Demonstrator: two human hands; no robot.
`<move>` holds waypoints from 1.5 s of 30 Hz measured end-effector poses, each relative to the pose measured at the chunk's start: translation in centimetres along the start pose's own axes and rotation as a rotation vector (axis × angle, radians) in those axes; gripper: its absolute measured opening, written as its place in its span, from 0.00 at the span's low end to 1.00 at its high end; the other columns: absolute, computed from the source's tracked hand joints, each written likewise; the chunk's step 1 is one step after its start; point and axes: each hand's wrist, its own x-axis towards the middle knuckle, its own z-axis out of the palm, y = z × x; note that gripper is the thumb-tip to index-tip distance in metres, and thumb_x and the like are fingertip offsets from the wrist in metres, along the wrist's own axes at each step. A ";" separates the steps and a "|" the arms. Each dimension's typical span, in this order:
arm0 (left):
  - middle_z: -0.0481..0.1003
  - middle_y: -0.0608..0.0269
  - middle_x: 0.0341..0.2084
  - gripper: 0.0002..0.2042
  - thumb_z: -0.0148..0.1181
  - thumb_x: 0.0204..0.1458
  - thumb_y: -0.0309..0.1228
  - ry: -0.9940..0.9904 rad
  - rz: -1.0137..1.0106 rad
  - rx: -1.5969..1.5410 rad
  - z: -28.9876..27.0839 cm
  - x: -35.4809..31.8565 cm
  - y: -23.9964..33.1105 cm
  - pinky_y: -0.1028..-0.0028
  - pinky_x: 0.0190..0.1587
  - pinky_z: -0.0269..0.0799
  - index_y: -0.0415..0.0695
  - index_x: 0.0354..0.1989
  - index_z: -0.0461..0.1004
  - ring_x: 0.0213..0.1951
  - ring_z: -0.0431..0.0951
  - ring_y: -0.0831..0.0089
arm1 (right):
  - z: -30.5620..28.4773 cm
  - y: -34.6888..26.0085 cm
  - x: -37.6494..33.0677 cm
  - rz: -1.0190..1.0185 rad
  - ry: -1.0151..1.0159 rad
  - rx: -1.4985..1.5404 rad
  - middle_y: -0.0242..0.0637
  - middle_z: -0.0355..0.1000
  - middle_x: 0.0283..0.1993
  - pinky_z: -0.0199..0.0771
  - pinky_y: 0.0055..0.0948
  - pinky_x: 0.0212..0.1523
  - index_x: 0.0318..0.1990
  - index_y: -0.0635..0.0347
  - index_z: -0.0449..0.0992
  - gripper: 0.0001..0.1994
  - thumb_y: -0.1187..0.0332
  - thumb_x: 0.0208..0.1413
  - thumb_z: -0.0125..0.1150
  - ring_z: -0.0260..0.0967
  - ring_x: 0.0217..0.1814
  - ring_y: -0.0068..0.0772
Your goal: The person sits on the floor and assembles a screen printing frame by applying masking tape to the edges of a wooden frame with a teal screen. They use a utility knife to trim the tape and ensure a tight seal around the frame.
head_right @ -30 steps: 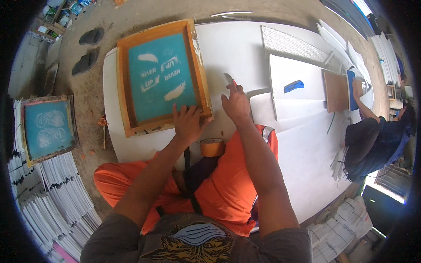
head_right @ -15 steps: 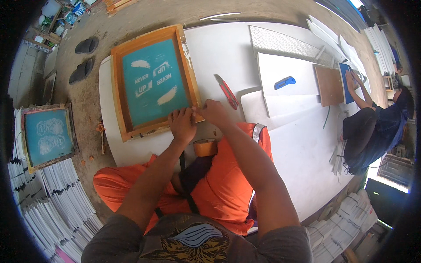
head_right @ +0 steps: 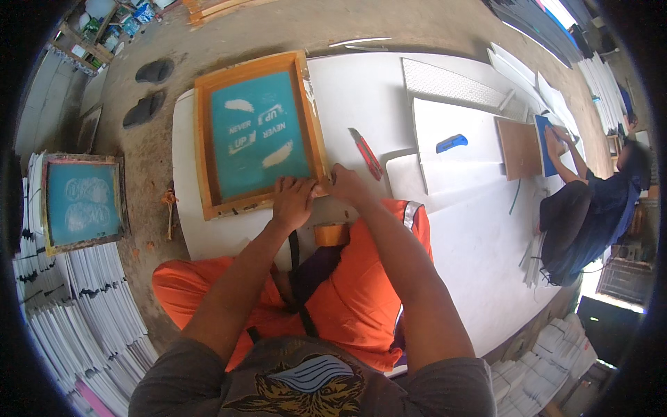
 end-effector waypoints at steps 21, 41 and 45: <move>0.80 0.64 0.43 0.17 0.71 0.54 0.43 0.003 -0.048 -0.078 0.3 0.7 -0.3 0.51 0.64 0.60 0.52 0.50 0.81 0.53 0.74 0.56 | -0.7 -0.4 1.1 0.062 -0.106 0.254 0.44 0.77 0.28 0.79 0.37 0.27 0.35 0.68 0.77 0.25 0.49 0.58 0.72 0.79 0.26 0.32; 0.50 0.49 0.77 0.33 0.68 0.56 0.51 -0.249 0.210 0.177 -2.4 -2.0 -1.9 0.41 0.77 0.45 0.68 0.71 0.68 0.77 0.49 0.44 | -0.4 3.9 1.8 -0.037 -0.219 0.385 0.38 0.75 0.31 0.80 0.29 0.30 0.43 0.66 0.72 0.21 0.56 0.58 0.74 0.78 0.31 0.26; 0.51 0.53 0.77 0.32 0.69 0.55 0.52 -0.275 0.205 0.112 -2.8 -2.7 -2.5 0.40 0.76 0.46 0.70 0.71 0.69 0.77 0.48 0.43 | -0.8 -0.4 0.4 0.135 -0.159 0.326 0.39 0.76 0.26 0.80 0.31 0.27 0.37 0.67 0.74 0.20 0.56 0.63 0.69 0.78 0.25 0.28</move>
